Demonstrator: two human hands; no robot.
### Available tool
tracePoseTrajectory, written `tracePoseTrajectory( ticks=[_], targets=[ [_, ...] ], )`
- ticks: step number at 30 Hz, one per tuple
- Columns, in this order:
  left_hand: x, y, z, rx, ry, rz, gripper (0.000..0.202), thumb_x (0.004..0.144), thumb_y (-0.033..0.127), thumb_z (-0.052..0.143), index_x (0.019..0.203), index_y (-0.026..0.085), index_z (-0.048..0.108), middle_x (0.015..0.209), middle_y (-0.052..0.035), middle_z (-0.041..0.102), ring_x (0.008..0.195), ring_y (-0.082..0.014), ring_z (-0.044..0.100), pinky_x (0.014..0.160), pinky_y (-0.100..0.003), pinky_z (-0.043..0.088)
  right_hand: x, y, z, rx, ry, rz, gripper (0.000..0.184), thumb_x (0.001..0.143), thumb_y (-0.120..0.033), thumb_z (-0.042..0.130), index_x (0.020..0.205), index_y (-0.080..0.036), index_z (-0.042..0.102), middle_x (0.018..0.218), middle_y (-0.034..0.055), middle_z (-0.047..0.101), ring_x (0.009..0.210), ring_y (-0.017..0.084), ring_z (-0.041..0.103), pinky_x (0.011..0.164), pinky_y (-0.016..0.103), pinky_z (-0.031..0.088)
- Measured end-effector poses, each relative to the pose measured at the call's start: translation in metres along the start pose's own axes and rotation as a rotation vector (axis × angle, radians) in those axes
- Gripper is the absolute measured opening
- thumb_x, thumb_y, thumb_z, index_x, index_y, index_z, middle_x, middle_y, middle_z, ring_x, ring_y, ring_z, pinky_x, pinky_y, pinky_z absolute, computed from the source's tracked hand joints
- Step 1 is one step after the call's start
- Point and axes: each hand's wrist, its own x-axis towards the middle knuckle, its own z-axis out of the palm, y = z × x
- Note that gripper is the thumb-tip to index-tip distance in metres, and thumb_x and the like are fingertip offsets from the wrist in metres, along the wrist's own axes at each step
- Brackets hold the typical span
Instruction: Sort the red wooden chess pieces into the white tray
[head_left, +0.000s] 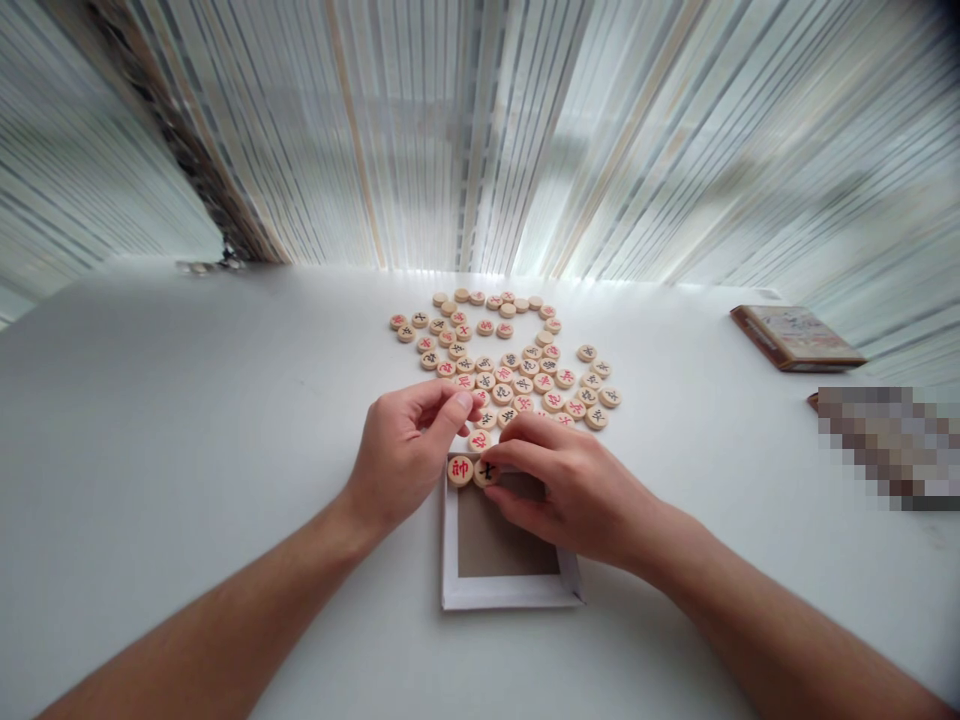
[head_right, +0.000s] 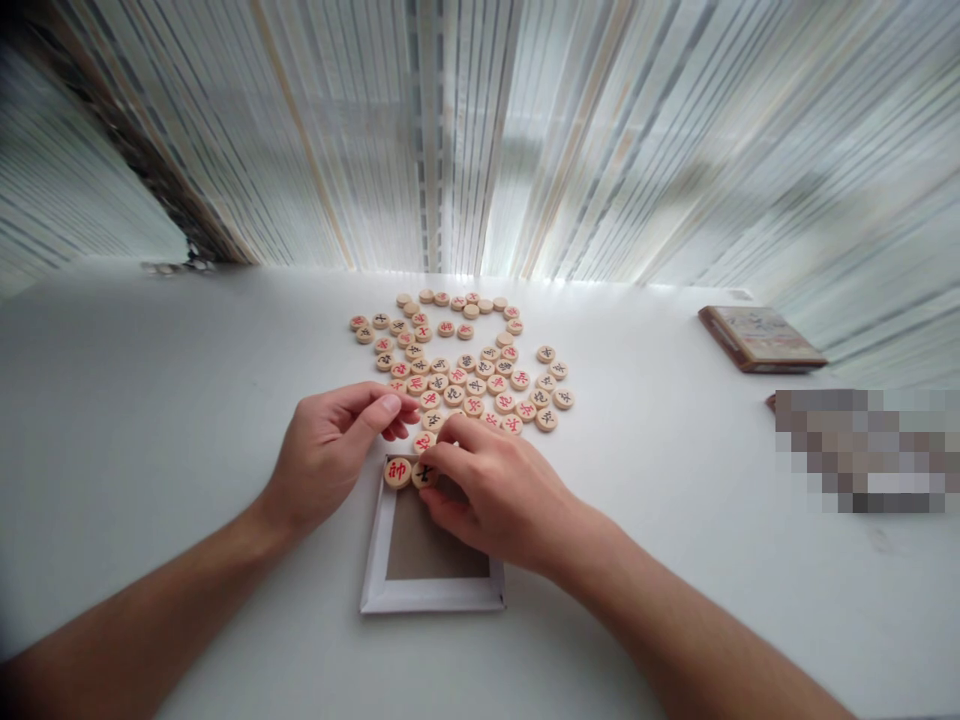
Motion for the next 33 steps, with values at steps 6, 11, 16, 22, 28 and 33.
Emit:
tracePoseTrajectory(
  ticks=[6, 11, 16, 22, 28, 33],
  targets=[
    [0.006, -0.002, -0.007, -0.006, 0.052, 0.005, 0.027, 0.097, 0.036, 0.068, 0.085, 0.015, 0.080, 0.079, -0.0045, 0.079, 0.070, -0.0169, 0.070, 0.069, -0.026, 0.058, 0.003, 0.002, -0.010, 0.010, 0.107, 0.009, 0.017, 0.099, -0.024, 0.068, 0.114, -0.019, 0.074, 0.100, 0.0088, 0.073, 0.077, 0.018, 0.067, 0.068, 0.030, 0.056],
    [0.017, -0.007, -0.017, 0.034, 0.158, 0.013, 0.027, 0.096, 0.035, 0.067, 0.087, 0.014, 0.081, 0.079, -0.0053, 0.078, 0.068, -0.0164, 0.068, 0.065, -0.026, 0.056, 0.009, 0.013, -0.019, -0.002, 0.381, 0.089, 0.009, 0.098, -0.022, 0.069, 0.099, -0.018, 0.076, 0.079, 0.0031, 0.070, 0.062, 0.014, 0.058, 0.060, 0.028, 0.049],
    [0.020, -0.007, -0.022, 0.179, 0.202, 0.050, 0.026, 0.094, 0.035, 0.065, 0.083, 0.016, 0.080, 0.063, -0.0002, 0.066, 0.059, -0.0154, 0.059, 0.057, -0.025, 0.048, 0.011, 0.033, -0.024, 0.061, 0.546, 0.315, 0.016, 0.096, -0.027, 0.067, 0.090, -0.017, 0.078, 0.073, 0.0026, 0.072, 0.058, 0.013, 0.057, 0.057, 0.028, 0.046],
    [0.017, -0.006, -0.023, 0.284, 0.205, 0.065, 0.029, 0.094, 0.040, 0.062, 0.081, 0.018, 0.077, 0.051, 0.0058, 0.040, 0.048, -0.0132, 0.035, 0.047, -0.026, 0.028, 0.010, 0.058, -0.022, 0.103, 0.598, 0.464, 0.024, 0.094, -0.035, 0.066, 0.091, -0.016, 0.080, 0.067, 0.0031, 0.073, 0.053, 0.015, 0.058, 0.053, 0.028, 0.045],
    [0.016, -0.010, -0.020, 0.296, 0.167, 0.074, 0.031, 0.093, 0.040, 0.063, 0.077, 0.018, 0.076, 0.054, 0.0037, 0.047, 0.052, -0.0144, 0.040, 0.051, -0.026, 0.033, 0.008, 0.069, -0.023, 0.090, 0.602, 0.538, 0.028, 0.093, -0.038, 0.065, 0.089, -0.016, 0.082, 0.068, 0.0051, 0.075, 0.058, 0.018, 0.064, 0.055, 0.028, 0.047],
    [0.019, -0.011, -0.022, 0.306, 0.165, 0.066, 0.033, 0.093, 0.041, 0.063, 0.076, 0.017, 0.076, 0.056, 0.0020, 0.053, 0.055, -0.0155, 0.045, 0.052, -0.026, 0.034, 0.006, 0.077, -0.028, 0.065, 0.620, 0.592, 0.030, 0.092, -0.040, 0.066, 0.090, -0.016, 0.083, 0.071, 0.0063, 0.076, 0.061, 0.019, 0.065, 0.059, 0.030, 0.048]
  ],
)
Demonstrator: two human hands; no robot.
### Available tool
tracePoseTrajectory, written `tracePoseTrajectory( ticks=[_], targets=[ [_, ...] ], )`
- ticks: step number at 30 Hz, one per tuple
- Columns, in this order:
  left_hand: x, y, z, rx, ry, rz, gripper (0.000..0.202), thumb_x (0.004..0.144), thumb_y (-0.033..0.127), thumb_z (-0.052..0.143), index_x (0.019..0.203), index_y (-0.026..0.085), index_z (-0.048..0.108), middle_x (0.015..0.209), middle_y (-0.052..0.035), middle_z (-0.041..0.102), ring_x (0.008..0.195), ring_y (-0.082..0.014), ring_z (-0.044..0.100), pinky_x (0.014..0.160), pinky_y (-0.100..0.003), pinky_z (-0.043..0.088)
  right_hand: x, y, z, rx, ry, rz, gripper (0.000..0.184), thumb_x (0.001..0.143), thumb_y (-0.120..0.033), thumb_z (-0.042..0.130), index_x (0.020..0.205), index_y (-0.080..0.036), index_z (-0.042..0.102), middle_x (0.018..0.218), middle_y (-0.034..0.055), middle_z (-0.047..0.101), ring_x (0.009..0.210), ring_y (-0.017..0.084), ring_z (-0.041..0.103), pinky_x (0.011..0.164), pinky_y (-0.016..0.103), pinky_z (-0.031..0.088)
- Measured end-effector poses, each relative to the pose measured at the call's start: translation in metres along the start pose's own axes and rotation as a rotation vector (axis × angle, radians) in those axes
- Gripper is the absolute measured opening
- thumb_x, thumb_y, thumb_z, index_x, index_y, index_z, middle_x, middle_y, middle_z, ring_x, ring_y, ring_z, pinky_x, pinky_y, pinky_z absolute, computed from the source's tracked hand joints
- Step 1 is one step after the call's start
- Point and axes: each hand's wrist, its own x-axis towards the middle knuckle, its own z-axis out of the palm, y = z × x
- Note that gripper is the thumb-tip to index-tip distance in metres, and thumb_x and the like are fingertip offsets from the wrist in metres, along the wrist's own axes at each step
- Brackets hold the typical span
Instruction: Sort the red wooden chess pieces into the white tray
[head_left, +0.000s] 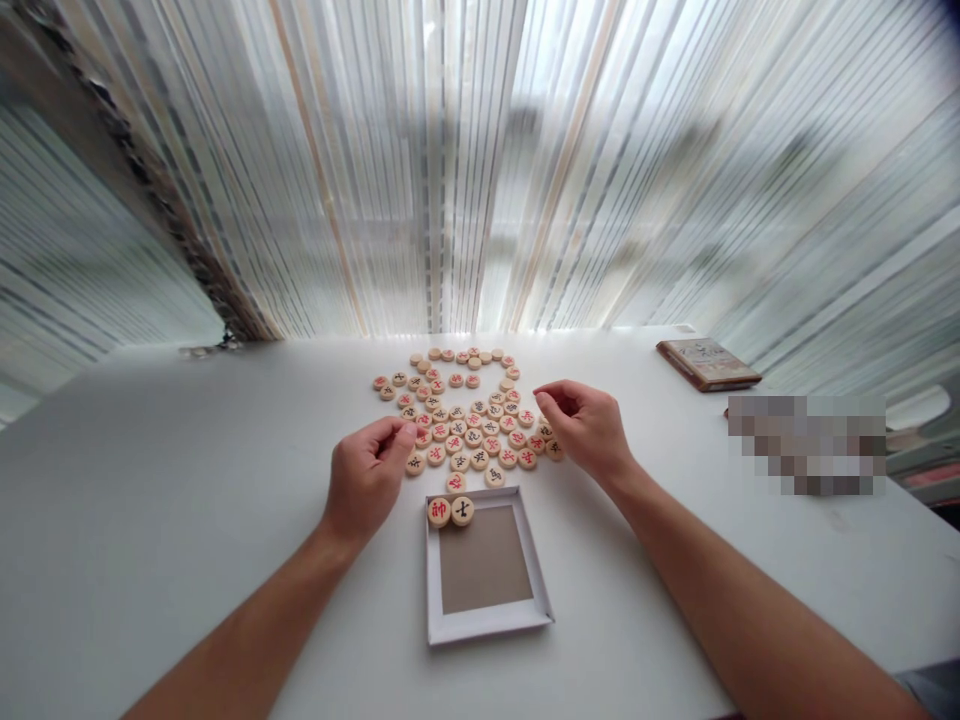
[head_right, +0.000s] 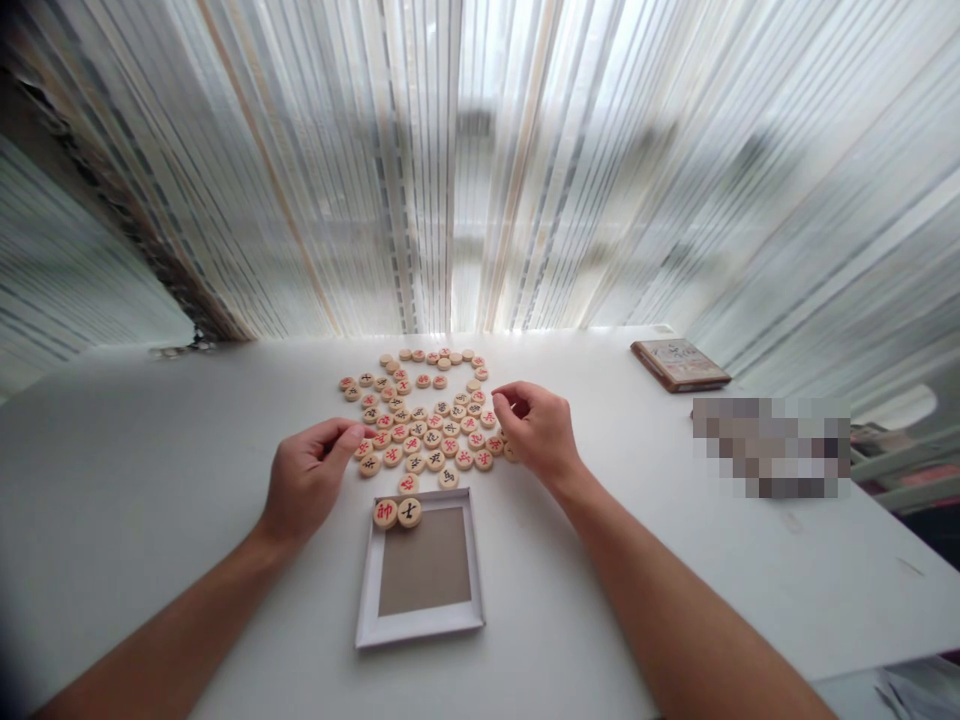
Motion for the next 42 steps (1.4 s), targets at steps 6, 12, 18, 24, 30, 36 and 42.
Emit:
tracePoseTrajectory(
  ticks=[6, 12, 18, 24, 30, 36, 42],
  targets=[
    [0.005, -0.005, -0.003, 0.026, 0.004, 0.003, 0.032, 0.093, 0.041, 0.062, 0.076, 0.018, 0.075, 0.059, 0.0010, 0.059, 0.060, -0.0170, 0.051, 0.056, -0.027, 0.037, 0.007, 0.007, -0.004, -0.027, 0.023, 0.051, 0.032, 0.090, -0.041, 0.067, 0.090, -0.015, 0.084, 0.070, 0.0066, 0.076, 0.062, 0.020, 0.065, 0.062, 0.031, 0.047],
    [0.005, -0.008, -0.001, 0.037, -0.005, 0.008, 0.035, 0.093, 0.043, 0.061, 0.077, 0.016, 0.077, 0.059, 0.0012, 0.057, 0.060, -0.0162, 0.050, 0.057, -0.027, 0.037, 0.009, 0.011, -0.004, -0.032, 0.030, 0.053, 0.032, 0.089, -0.042, 0.066, 0.087, -0.015, 0.084, 0.069, 0.0062, 0.076, 0.062, 0.020, 0.066, 0.063, 0.032, 0.048],
    [0.003, -0.008, 0.002, 0.039, -0.025, 0.006, 0.039, 0.091, 0.045, 0.061, 0.083, 0.014, 0.083, 0.055, 0.0027, 0.050, 0.055, -0.0146, 0.043, 0.054, -0.027, 0.035, 0.005, 0.009, 0.000, -0.009, -0.068, -0.026, 0.025, 0.087, -0.040, 0.070, 0.086, -0.019, 0.083, 0.074, 0.0050, 0.078, 0.062, 0.019, 0.065, 0.061, 0.031, 0.048],
    [0.001, -0.005, 0.004, 0.038, -0.046, 0.004, 0.038, 0.091, 0.043, 0.061, 0.085, 0.013, 0.084, 0.054, 0.0021, 0.051, 0.054, -0.0145, 0.043, 0.053, -0.027, 0.034, -0.003, 0.000, 0.005, -0.008, -0.174, -0.140, 0.018, 0.085, -0.035, 0.074, 0.082, -0.019, 0.082, 0.076, 0.0046, 0.076, 0.063, 0.016, 0.059, 0.063, 0.031, 0.048],
    [-0.001, -0.005, 0.005, 0.037, -0.064, 0.004, 0.036, 0.091, 0.041, 0.062, 0.084, 0.013, 0.084, 0.055, 0.0022, 0.050, 0.055, -0.0141, 0.043, 0.054, -0.026, 0.034, -0.007, -0.007, 0.004, -0.005, -0.188, -0.180, 0.020, 0.090, -0.033, 0.070, 0.087, -0.018, 0.083, 0.078, 0.0044, 0.076, 0.066, 0.017, 0.060, 0.065, 0.030, 0.047],
    [-0.001, -0.005, 0.006, 0.027, -0.062, 0.018, 0.035, 0.092, 0.039, 0.062, 0.083, 0.013, 0.084, 0.054, 0.0028, 0.048, 0.054, -0.0133, 0.042, 0.052, -0.026, 0.032, -0.006, -0.007, 0.002, -0.012, -0.080, -0.122, 0.028, 0.097, -0.037, 0.064, 0.087, -0.017, 0.082, 0.073, 0.0044, 0.075, 0.064, 0.017, 0.061, 0.063, 0.031, 0.045],
    [0.000, -0.003, 0.005, 0.033, -0.060, 0.014, 0.035, 0.090, 0.040, 0.062, 0.083, 0.013, 0.084, 0.054, 0.0027, 0.049, 0.054, -0.0136, 0.041, 0.052, -0.026, 0.032, 0.001, -0.003, -0.004, -0.025, 0.002, -0.097, 0.028, 0.094, -0.038, 0.066, 0.089, -0.017, 0.083, 0.076, 0.0055, 0.078, 0.064, 0.018, 0.063, 0.063, 0.031, 0.047]
  ],
)
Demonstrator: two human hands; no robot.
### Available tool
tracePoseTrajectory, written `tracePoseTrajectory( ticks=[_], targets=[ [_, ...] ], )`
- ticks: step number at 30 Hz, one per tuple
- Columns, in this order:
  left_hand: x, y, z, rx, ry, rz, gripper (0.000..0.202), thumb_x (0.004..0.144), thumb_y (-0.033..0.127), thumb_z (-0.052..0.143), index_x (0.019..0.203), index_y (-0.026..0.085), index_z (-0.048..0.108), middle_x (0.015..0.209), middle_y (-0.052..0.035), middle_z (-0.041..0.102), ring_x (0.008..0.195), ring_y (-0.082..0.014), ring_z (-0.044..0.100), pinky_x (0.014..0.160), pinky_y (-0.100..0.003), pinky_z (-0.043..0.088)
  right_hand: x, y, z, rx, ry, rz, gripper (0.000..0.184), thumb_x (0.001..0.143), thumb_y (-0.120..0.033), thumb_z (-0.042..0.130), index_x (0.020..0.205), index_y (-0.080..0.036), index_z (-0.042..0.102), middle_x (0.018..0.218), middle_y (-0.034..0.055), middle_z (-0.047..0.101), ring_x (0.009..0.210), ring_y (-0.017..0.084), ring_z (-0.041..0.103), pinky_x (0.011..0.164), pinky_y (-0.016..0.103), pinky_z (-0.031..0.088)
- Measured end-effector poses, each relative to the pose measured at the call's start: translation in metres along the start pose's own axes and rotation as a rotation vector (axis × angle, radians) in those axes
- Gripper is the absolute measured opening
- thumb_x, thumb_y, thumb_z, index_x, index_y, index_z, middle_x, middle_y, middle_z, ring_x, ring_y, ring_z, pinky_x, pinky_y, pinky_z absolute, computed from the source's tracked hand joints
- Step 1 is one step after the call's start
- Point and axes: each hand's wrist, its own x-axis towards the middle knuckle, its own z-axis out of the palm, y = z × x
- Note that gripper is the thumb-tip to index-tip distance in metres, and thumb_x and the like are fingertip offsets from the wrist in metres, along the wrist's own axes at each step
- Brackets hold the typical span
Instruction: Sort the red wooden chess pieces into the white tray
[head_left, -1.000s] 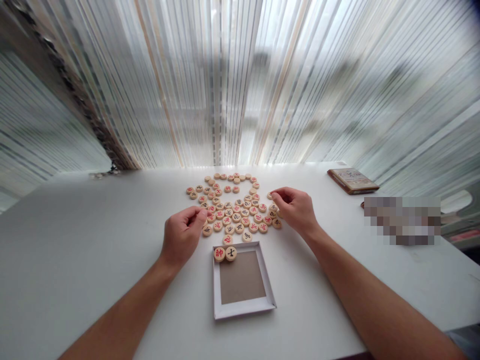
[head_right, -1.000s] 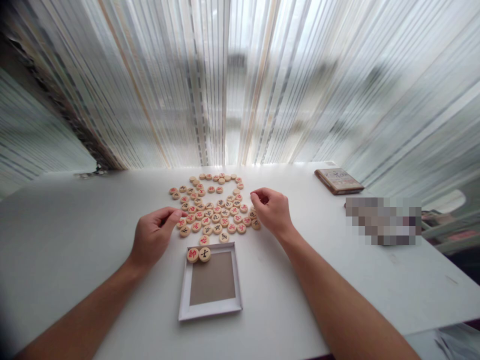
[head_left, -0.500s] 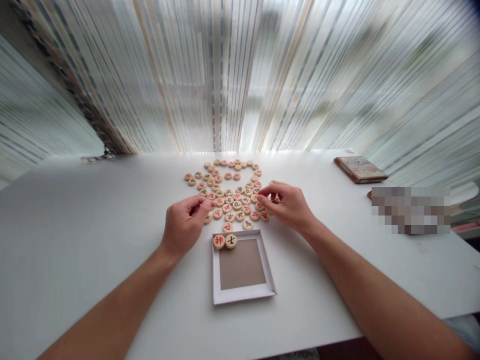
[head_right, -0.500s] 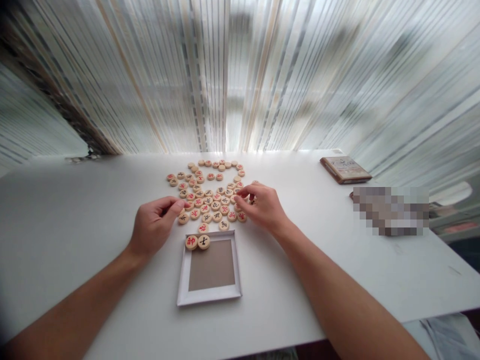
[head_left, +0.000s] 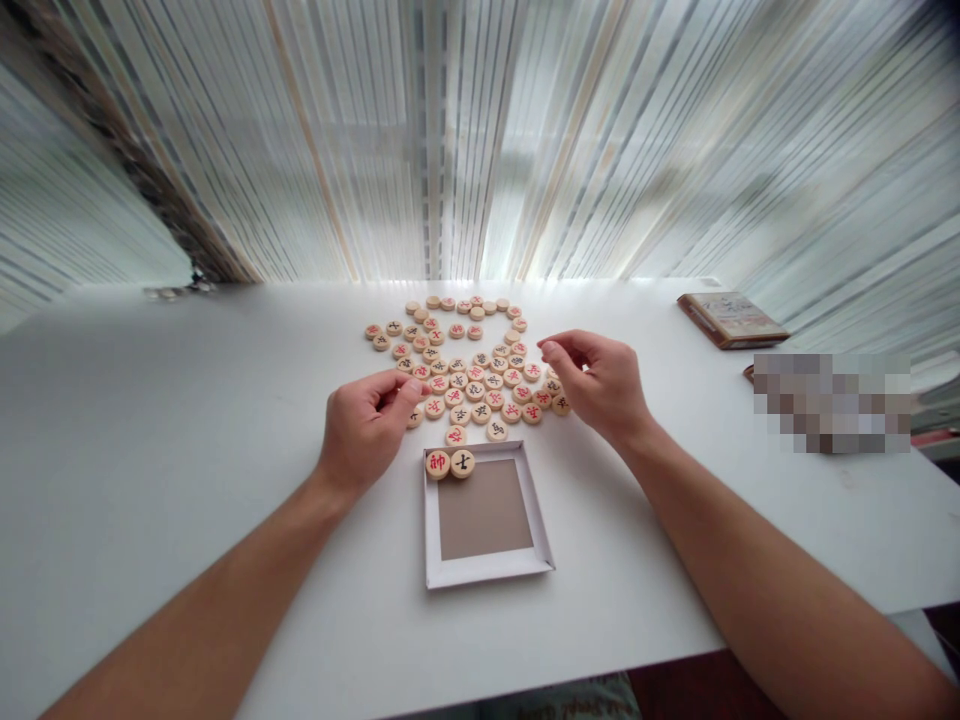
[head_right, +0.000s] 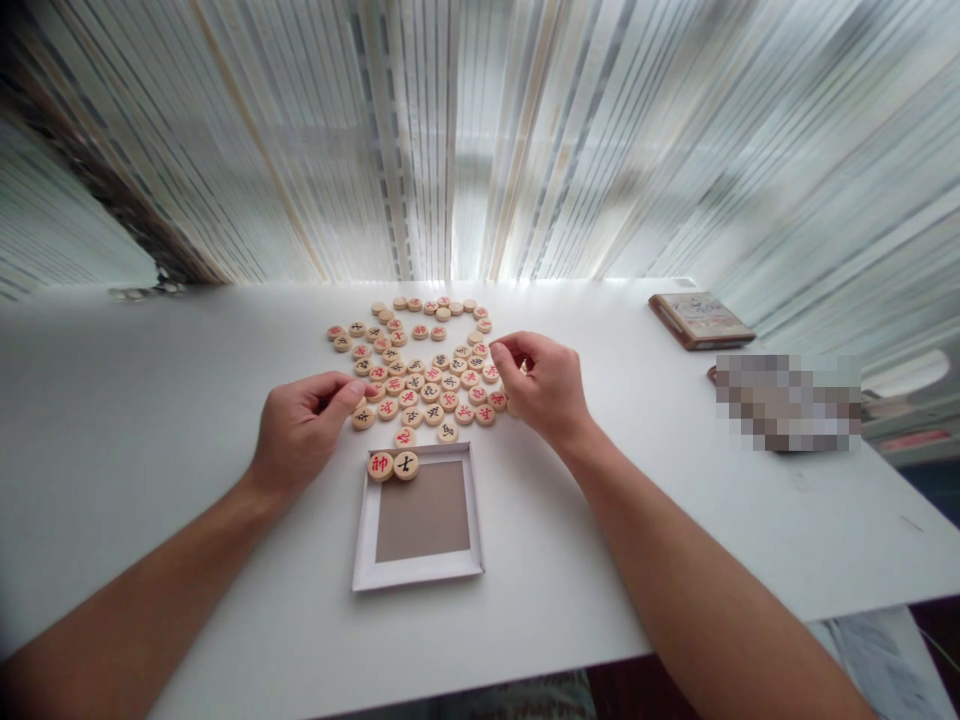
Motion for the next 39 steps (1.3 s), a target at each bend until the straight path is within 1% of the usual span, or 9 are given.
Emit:
tracePoseTrajectory(
  ticks=[5, 9, 12, 16, 23, 29, 34, 37, 39],
  targets=[
    [0.007, -0.003, -0.010, 0.040, 0.083, -0.002, 0.034, 0.091, 0.042, 0.062, 0.084, 0.015, 0.083, 0.055, 0.0038, 0.049, 0.053, -0.0136, 0.042, 0.052, -0.028, 0.032, 0.023, 0.030, -0.020, 0.013, 0.210, 0.163, 0.030, 0.092, -0.040, 0.065, 0.091, -0.017, 0.083, 0.085, 0.0081, 0.081, 0.074, 0.022, 0.072, 0.072, 0.035, 0.056],
    [0.013, -0.011, -0.014, 0.067, 0.138, -0.042, 0.037, 0.092, 0.046, 0.062, 0.091, 0.016, 0.085, 0.052, 0.0058, 0.043, 0.050, -0.0133, 0.037, 0.051, -0.029, 0.029, 0.031, 0.055, -0.027, -0.027, 0.200, 0.230, 0.031, 0.091, -0.040, 0.062, 0.089, -0.016, 0.082, 0.083, 0.0088, 0.081, 0.071, 0.022, 0.071, 0.071, 0.035, 0.055],
    [0.015, -0.014, -0.014, 0.068, 0.140, -0.056, 0.037, 0.091, 0.047, 0.064, 0.091, 0.017, 0.085, 0.052, 0.0059, 0.043, 0.051, -0.0136, 0.038, 0.051, -0.029, 0.029, 0.029, 0.060, -0.023, -0.056, 0.146, 0.246, 0.029, 0.087, -0.040, 0.065, 0.085, -0.017, 0.082, 0.078, 0.0076, 0.081, 0.070, 0.022, 0.070, 0.070, 0.034, 0.053],
    [0.018, -0.017, -0.017, 0.071, 0.172, -0.059, 0.037, 0.091, 0.047, 0.063, 0.091, 0.018, 0.085, 0.051, 0.0060, 0.042, 0.051, -0.0140, 0.038, 0.051, -0.028, 0.031, 0.024, 0.054, -0.015, -0.087, 0.105, 0.209, 0.028, 0.085, -0.042, 0.067, 0.082, -0.018, 0.082, 0.074, 0.0058, 0.079, 0.070, 0.022, 0.070, 0.072, 0.035, 0.052],
    [0.023, -0.024, -0.023, 0.074, 0.203, -0.052, 0.036, 0.093, 0.044, 0.062, 0.091, 0.016, 0.084, 0.050, 0.0061, 0.041, 0.049, -0.0140, 0.037, 0.048, -0.027, 0.030, 0.019, 0.043, -0.009, -0.112, 0.090, 0.142, 0.030, 0.087, -0.043, 0.064, 0.079, -0.019, 0.080, 0.068, 0.0045, 0.076, 0.065, 0.021, 0.067, 0.067, 0.034, 0.049],
    [0.026, -0.024, -0.015, 0.085, 0.194, -0.042, 0.033, 0.091, 0.041, 0.063, 0.086, 0.016, 0.084, 0.050, 0.0050, 0.046, 0.051, -0.0151, 0.044, 0.049, -0.026, 0.033, 0.021, 0.027, 0.006, -0.132, -0.022, 0.092, 0.025, 0.092, -0.034, 0.063, 0.085, -0.019, 0.082, 0.078, 0.0054, 0.080, 0.071, 0.021, 0.071, 0.072, 0.032, 0.052],
    [0.031, -0.021, -0.005, 0.103, 0.209, -0.013, 0.033, 0.091, 0.040, 0.062, 0.081, 0.016, 0.082, 0.055, 0.0020, 0.057, 0.058, -0.0173, 0.055, 0.057, -0.026, 0.042, 0.049, 0.008, 0.035, -0.157, -0.188, 0.032, 0.020, 0.097, -0.027, 0.066, 0.099, -0.017, 0.083, 0.096, 0.0088, 0.083, 0.088, 0.022, 0.076, 0.079, 0.033, 0.056],
    [0.030, -0.020, -0.001, 0.107, 0.237, -0.001, 0.034, 0.092, 0.040, 0.060, 0.082, 0.016, 0.082, 0.056, 0.0013, 0.059, 0.060, -0.0178, 0.057, 0.061, -0.027, 0.044, 0.075, -0.002, 0.057, -0.202, -0.286, -0.008, 0.021, 0.102, -0.026, 0.065, 0.107, -0.015, 0.082, 0.106, 0.0107, 0.082, 0.097, 0.022, 0.075, 0.087, 0.034, 0.058],
    [0.028, -0.020, 0.000, 0.110, 0.256, 0.009, 0.034, 0.092, 0.039, 0.058, 0.080, 0.016, 0.080, 0.055, 0.0017, 0.057, 0.058, -0.0174, 0.055, 0.060, -0.027, 0.043, 0.093, -0.005, 0.071, -0.257, -0.349, -0.010, 0.022, 0.106, -0.030, 0.066, 0.115, -0.014, 0.079, 0.114, 0.0125, 0.079, 0.104, 0.024, 0.074, 0.093, 0.038, 0.060]
  ],
)
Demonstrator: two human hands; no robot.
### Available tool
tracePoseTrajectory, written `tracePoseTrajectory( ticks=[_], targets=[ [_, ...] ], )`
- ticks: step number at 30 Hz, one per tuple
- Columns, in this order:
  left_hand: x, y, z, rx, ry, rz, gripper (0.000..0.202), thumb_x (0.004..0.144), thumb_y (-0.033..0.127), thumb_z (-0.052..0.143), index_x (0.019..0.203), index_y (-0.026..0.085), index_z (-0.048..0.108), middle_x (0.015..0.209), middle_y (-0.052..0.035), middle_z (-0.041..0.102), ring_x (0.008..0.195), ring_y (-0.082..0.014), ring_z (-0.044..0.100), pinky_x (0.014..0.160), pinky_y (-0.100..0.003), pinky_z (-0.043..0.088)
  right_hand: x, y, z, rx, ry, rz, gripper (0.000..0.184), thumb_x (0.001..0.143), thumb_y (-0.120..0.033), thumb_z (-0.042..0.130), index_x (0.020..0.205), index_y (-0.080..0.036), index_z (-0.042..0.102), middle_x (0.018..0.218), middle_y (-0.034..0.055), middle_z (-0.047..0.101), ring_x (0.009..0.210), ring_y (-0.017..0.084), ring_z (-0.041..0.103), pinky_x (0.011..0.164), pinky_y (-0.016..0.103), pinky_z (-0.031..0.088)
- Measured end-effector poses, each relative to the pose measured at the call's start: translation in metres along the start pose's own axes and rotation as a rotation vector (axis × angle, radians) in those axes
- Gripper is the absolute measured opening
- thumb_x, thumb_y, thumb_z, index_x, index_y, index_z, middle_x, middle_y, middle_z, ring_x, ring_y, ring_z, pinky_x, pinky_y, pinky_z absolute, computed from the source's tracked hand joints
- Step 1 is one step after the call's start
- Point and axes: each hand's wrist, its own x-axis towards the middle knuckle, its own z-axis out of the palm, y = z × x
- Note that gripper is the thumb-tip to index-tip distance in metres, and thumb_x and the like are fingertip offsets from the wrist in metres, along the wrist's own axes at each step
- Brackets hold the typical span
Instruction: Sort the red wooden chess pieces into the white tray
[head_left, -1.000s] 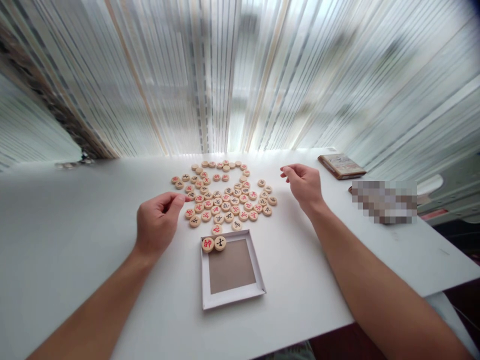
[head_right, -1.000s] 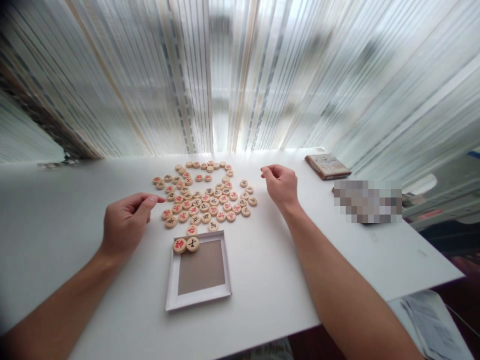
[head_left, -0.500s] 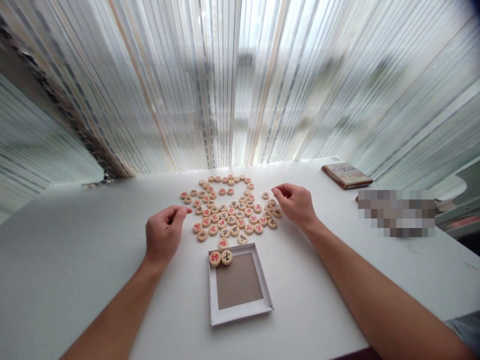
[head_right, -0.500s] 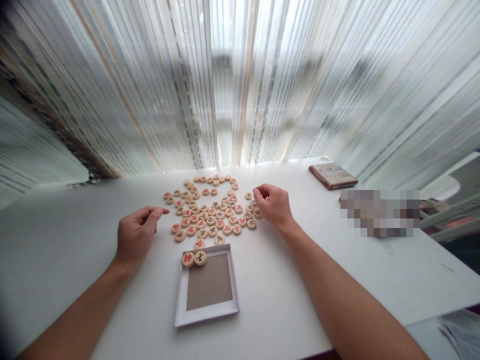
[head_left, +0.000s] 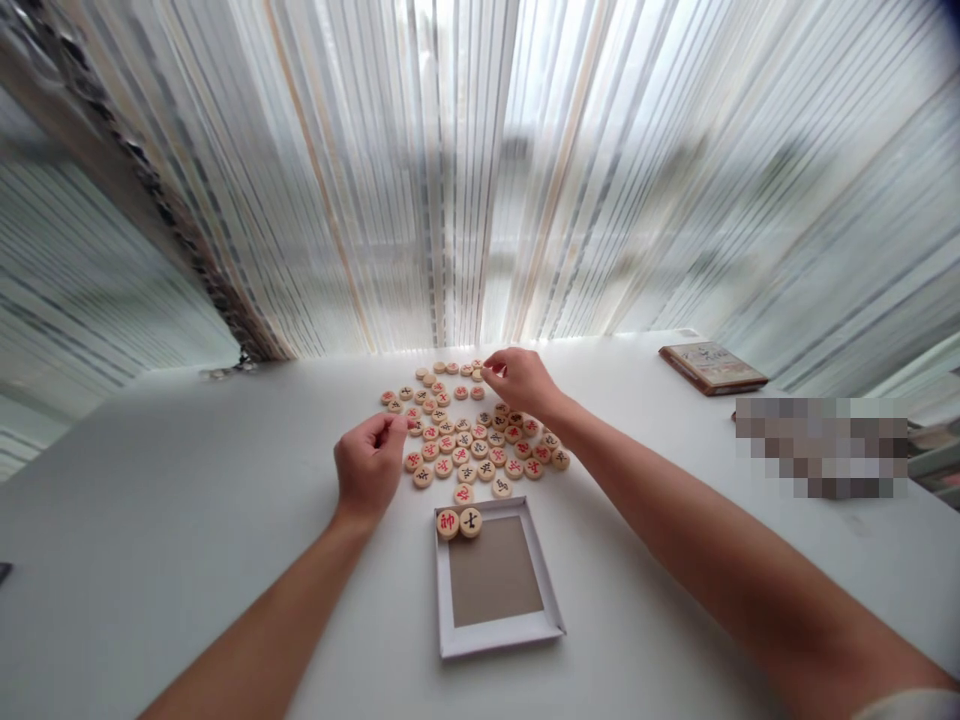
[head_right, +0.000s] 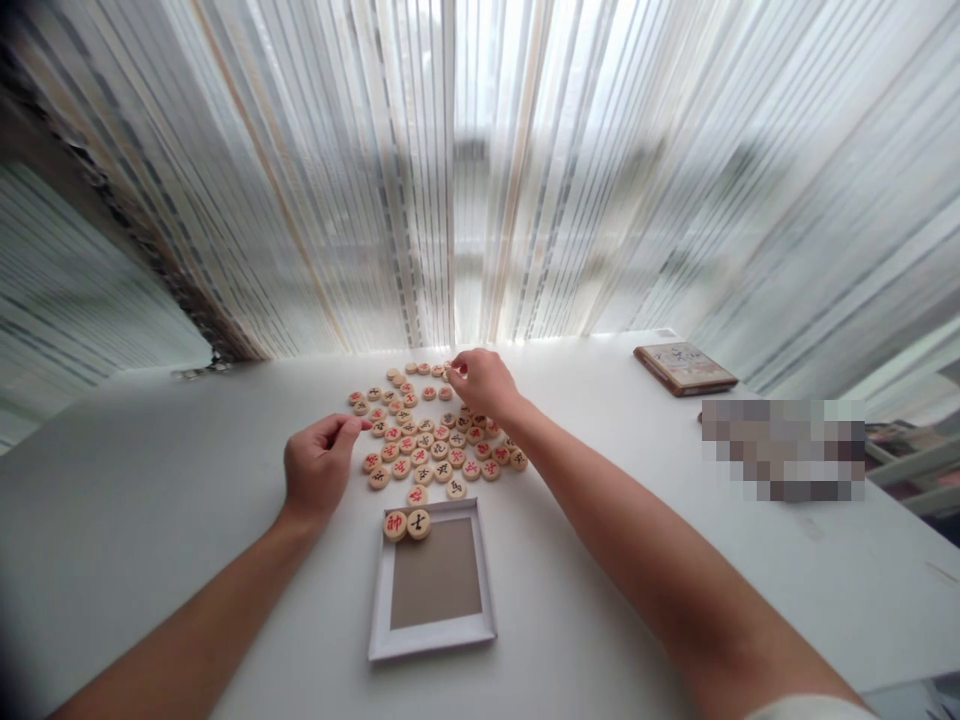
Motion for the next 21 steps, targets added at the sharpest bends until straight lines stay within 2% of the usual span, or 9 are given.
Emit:
tracePoseTrajectory(
  ticks=[3, 7, 11, 14, 16, 19, 21],
  targets=[
    [-0.003, 0.000, 0.001, 0.005, -0.020, 0.041, 0.033, 0.092, 0.039, 0.059, 0.075, 0.017, 0.078, 0.050, 0.0040, 0.048, 0.053, -0.0153, 0.048, 0.058, -0.027, 0.039, 0.029, -0.005, 0.010, -0.085, -0.088, 0.003, 0.035, 0.106, -0.038, 0.069, 0.135, -0.019, 0.067, 0.138, 0.0120, 0.068, 0.116, 0.026, 0.071, 0.098, 0.048, 0.062],
    [-0.004, 0.000, 0.003, 0.021, -0.089, 0.120, 0.032, 0.089, 0.039, 0.062, 0.068, 0.018, 0.074, 0.048, 0.0051, 0.043, 0.049, -0.0135, 0.041, 0.057, -0.028, 0.035, 0.051, -0.009, 0.021, -0.143, -0.179, -0.004, 0.035, 0.106, -0.038, 0.069, 0.137, -0.020, 0.067, 0.140, 0.0125, 0.067, 0.117, 0.027, 0.071, 0.099, 0.048, 0.062],
    [-0.004, 0.000, 0.004, 0.036, -0.116, 0.151, 0.033, 0.089, 0.038, 0.061, 0.066, 0.018, 0.072, 0.048, 0.0046, 0.044, 0.049, -0.0133, 0.041, 0.057, -0.027, 0.034, 0.051, -0.011, 0.020, -0.116, -0.201, -0.034, 0.035, 0.107, -0.038, 0.069, 0.137, -0.020, 0.067, 0.141, 0.0124, 0.067, 0.117, 0.026, 0.070, 0.099, 0.047, 0.062],
    [-0.004, -0.002, 0.005, 0.030, -0.114, 0.140, 0.033, 0.091, 0.038, 0.059, 0.069, 0.018, 0.073, 0.049, 0.0046, 0.044, 0.050, -0.0138, 0.041, 0.057, -0.028, 0.034, 0.031, -0.014, 0.008, -0.036, -0.161, -0.073, 0.032, 0.106, -0.036, 0.070, 0.133, -0.018, 0.069, 0.138, 0.0132, 0.068, 0.116, 0.027, 0.071, 0.099, 0.047, 0.062],
    [-0.003, -0.002, 0.005, 0.016, -0.114, 0.130, 0.033, 0.091, 0.038, 0.059, 0.070, 0.018, 0.074, 0.049, 0.0047, 0.045, 0.050, -0.0139, 0.042, 0.058, -0.028, 0.034, 0.008, -0.017, -0.003, 0.055, -0.130, -0.105, 0.020, 0.102, -0.030, 0.072, 0.110, -0.012, 0.076, 0.121, 0.0166, 0.074, 0.107, 0.026, 0.072, 0.096, 0.045, 0.061],
    [-0.003, -0.001, 0.004, -0.023, -0.112, 0.118, 0.032, 0.090, 0.038, 0.062, 0.069, 0.018, 0.073, 0.050, 0.0040, 0.048, 0.052, -0.0141, 0.043, 0.059, -0.028, 0.034, -0.037, -0.022, -0.018, 0.237, -0.124, -0.139, 0.019, 0.095, -0.034, 0.078, 0.095, -0.015, 0.078, 0.090, 0.0087, 0.078, 0.081, 0.021, 0.072, 0.080, 0.037, 0.061],
    [-0.005, 0.002, 0.003, -0.062, -0.116, 0.110, 0.031, 0.090, 0.038, 0.063, 0.070, 0.018, 0.074, 0.053, 0.0030, 0.051, 0.055, -0.0147, 0.045, 0.059, -0.028, 0.035, -0.065, -0.026, -0.022, 0.384, -0.143, -0.143, 0.025, 0.092, -0.041, 0.079, 0.094, -0.016, 0.079, 0.080, 0.0058, 0.077, 0.073, 0.019, 0.072, 0.069, 0.032, 0.059]
  ],
)
